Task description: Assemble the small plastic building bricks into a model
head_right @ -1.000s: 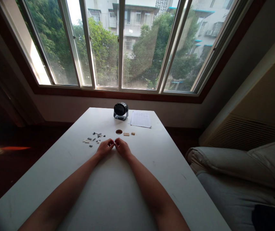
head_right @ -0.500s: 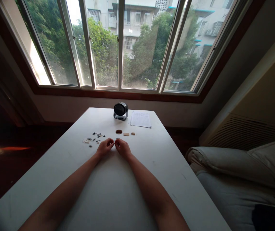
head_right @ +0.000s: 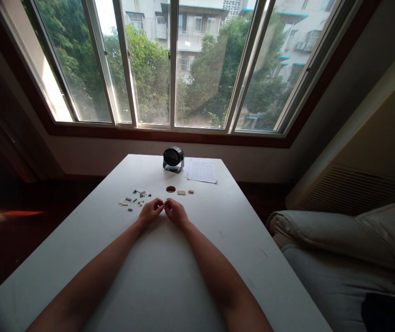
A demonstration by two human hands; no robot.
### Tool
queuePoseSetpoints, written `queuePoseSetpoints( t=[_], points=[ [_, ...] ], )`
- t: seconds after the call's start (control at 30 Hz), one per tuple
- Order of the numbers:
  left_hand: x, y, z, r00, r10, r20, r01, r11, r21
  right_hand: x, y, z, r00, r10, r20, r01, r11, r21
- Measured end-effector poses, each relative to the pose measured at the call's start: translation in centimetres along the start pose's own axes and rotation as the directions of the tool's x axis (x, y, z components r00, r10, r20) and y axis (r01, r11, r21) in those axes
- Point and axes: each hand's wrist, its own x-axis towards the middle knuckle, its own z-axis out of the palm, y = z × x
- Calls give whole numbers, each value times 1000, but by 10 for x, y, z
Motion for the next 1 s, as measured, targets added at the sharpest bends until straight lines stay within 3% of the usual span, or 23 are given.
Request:
queuePoseSetpoints(
  t=[1.0],
  points=[
    [2,-9,6,1000,3,-13,-3,1000,-4,0,5,2,999,-7,34,7,1000,-5]
  ],
)
